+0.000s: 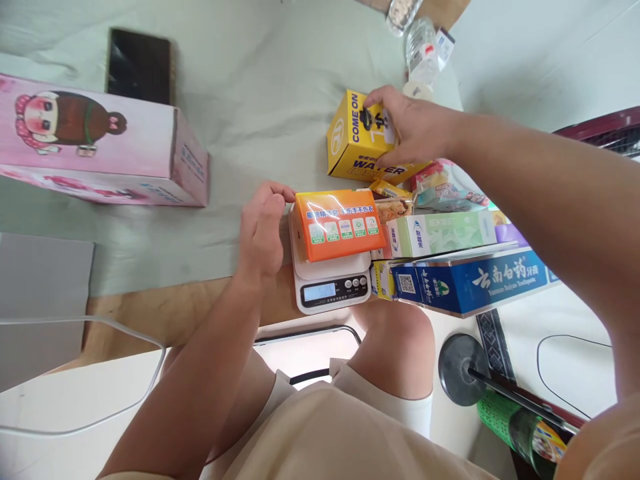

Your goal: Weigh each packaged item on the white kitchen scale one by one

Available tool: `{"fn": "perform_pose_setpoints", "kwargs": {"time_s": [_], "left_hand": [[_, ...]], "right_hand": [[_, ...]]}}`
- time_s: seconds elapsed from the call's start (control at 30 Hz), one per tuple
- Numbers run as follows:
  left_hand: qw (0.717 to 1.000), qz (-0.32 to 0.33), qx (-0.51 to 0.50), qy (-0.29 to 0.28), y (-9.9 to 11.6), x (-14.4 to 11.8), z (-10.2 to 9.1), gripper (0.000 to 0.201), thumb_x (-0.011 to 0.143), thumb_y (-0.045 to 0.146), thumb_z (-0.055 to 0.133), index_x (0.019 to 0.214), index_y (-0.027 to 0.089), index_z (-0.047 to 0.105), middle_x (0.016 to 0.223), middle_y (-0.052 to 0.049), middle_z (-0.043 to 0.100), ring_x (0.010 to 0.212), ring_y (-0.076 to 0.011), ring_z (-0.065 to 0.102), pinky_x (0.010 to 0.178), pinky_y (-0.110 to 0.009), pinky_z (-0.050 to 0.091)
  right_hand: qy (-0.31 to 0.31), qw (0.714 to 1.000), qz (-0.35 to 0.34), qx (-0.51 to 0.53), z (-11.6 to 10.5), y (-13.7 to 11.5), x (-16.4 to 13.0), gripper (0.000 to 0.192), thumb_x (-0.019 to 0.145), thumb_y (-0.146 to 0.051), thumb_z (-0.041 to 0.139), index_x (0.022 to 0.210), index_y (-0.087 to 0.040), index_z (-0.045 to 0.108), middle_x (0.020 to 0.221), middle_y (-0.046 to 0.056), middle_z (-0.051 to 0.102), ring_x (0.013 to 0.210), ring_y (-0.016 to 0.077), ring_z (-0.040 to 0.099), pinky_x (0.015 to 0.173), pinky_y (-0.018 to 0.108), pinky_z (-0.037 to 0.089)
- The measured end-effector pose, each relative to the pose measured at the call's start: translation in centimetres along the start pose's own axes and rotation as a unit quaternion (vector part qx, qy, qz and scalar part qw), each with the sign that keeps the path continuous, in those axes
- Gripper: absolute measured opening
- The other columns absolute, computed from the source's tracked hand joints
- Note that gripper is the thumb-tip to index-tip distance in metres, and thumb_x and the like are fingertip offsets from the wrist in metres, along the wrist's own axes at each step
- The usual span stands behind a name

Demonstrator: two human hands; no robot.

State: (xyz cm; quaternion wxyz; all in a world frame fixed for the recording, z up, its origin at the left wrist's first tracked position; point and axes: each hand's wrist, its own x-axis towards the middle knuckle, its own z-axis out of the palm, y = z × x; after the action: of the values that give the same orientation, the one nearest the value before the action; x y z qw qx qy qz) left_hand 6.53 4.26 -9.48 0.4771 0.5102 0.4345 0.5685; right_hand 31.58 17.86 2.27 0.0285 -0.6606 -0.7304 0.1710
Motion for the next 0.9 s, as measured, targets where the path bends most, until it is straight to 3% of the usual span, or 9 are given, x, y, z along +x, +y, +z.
{"fn": "perform_pose_setpoints", "kwargs": {"time_s": [0.07, 0.13, 0.23, 0.37, 0.5, 0.6, 0.73, 0.83, 0.9], "left_hand": [[1.000, 0.000, 0.002, 0.003, 0.1, 0.0, 0.0, 0.030, 0.101, 0.044, 0.046, 0.079, 0.024, 0.051, 0.082, -0.003, 0.058, 0.084, -0.0196, 0.055, 0.082, -0.037, 0.045], [1.000, -0.001, 0.008, 0.005, 0.3, -0.1, -0.1, 0.030, 0.101, 0.045, 0.045, 0.080, 0.024, 0.050, 0.083, -0.004, 0.058, 0.086, -0.0199, 0.055, 0.083, -0.037, 0.045], [1.000, 0.000, 0.012, 0.004, 0.4, -0.1, -0.1, 0.030, 0.101, 0.046, 0.043, 0.081, 0.025, 0.050, 0.085, -0.004, 0.059, 0.087, -0.0200, 0.055, 0.084, -0.037, 0.046], [0.999, 0.031, 0.011, -0.020, -0.1, -0.1, -0.2, 0.032, 0.100, 0.053, 0.045, 0.094, 0.025, 0.056, 0.097, -0.006, 0.065, 0.097, -0.0211, 0.062, 0.093, -0.039, 0.052], [0.979, 0.140, 0.035, -0.146, -0.4, -0.2, -1.2, 0.063, 0.088, 0.068, 0.066, 0.131, 0.024, 0.056, 0.132, -0.010, 0.065, 0.124, -0.0261, 0.064, 0.111, -0.041, 0.055], [0.958, 0.170, 0.109, -0.205, -0.3, -0.5, -2.1, 0.086, 0.082, 0.055, 0.080, 0.152, 0.023, 0.044, 0.148, -0.013, 0.059, 0.136, -0.0298, 0.062, 0.114, -0.043, 0.057], [0.951, 0.184, 0.183, -0.169, -0.6, -1.4, -2.5, 0.099, 0.077, 0.044, 0.089, 0.159, 0.028, 0.037, 0.153, -0.012, 0.060, 0.140, -0.0322, 0.063, 0.116, -0.049, 0.059], [0.959, 0.181, 0.185, -0.113, -0.3, -0.9, -2.3, 0.100, 0.075, 0.053, 0.089, 0.160, 0.034, 0.039, 0.151, -0.011, 0.062, 0.137, -0.0345, 0.066, 0.117, -0.057, 0.058], [0.965, 0.199, 0.147, -0.091, 0.7, 0.9, -1.7, 0.106, 0.071, 0.059, 0.092, 0.159, 0.035, 0.040, 0.152, -0.012, 0.061, 0.138, -0.0360, 0.065, 0.119, -0.060, 0.057]], "right_hand": [[0.005, 0.996, -0.054, -0.077, -0.7, -0.8, -1.4, 0.064, 0.063, -0.032, 0.090, 0.123, -0.020, 0.071, 0.167, 0.007, 0.048, 0.160, 0.0261, 0.043, 0.123, 0.043, 0.043], [0.030, 0.984, -0.130, -0.115, -1.2, -1.8, -3.8, 0.066, 0.082, -0.045, 0.080, 0.143, -0.027, 0.062, 0.169, 0.007, 0.045, 0.161, 0.0243, 0.042, 0.132, 0.047, 0.035], [-0.033, 0.960, -0.251, -0.123, -0.8, -3.5, -8.1, 0.065, 0.093, -0.056, 0.064, 0.151, -0.027, 0.055, 0.157, 0.011, 0.058, 0.145, 0.0263, 0.059, 0.122, 0.047, 0.050], [-0.136, 0.929, -0.285, -0.192, 1.7, -5.3, -11.8, 0.090, 0.083, -0.057, 0.073, 0.160, -0.025, 0.041, 0.163, 0.016, 0.049, 0.146, 0.0388, 0.055, 0.114, 0.058, 0.055], [-0.129, 0.928, -0.263, -0.229, 3.4, -5.8, -11.8, 0.083, 0.082, -0.043, 0.070, 0.157, -0.023, 0.041, 0.152, 0.018, 0.056, 0.132, 0.0381, 0.063, 0.097, 0.052, 0.059], [-0.119, 0.933, -0.251, -0.228, 3.7, -5.8, -11.2, 0.079, 0.082, -0.041, 0.070, 0.154, -0.024, 0.042, 0.147, 0.017, 0.059, 0.127, 0.0348, 0.064, 0.081, 0.039, 0.058], [-0.149, 0.920, -0.266, -0.245, 3.3, -6.4, -10.4, 0.076, 0.081, -0.033, 0.069, 0.153, -0.026, 0.043, 0.147, 0.015, 0.058, 0.128, 0.0323, 0.064, 0.079, 0.035, 0.055], [-0.137, 0.918, -0.293, -0.230, 1.7, -6.9, -9.7, 0.078, 0.078, -0.027, 0.066, 0.152, -0.029, 0.044, 0.148, 0.012, 0.057, 0.129, 0.0313, 0.063, 0.082, 0.036, 0.056], [-0.103, 0.928, -0.301, -0.193, -0.3, -6.5, -9.1, 0.077, 0.079, -0.029, 0.061, 0.154, -0.030, 0.045, 0.151, 0.009, 0.056, 0.129, 0.0294, 0.063, 0.085, 0.037, 0.056]]}}
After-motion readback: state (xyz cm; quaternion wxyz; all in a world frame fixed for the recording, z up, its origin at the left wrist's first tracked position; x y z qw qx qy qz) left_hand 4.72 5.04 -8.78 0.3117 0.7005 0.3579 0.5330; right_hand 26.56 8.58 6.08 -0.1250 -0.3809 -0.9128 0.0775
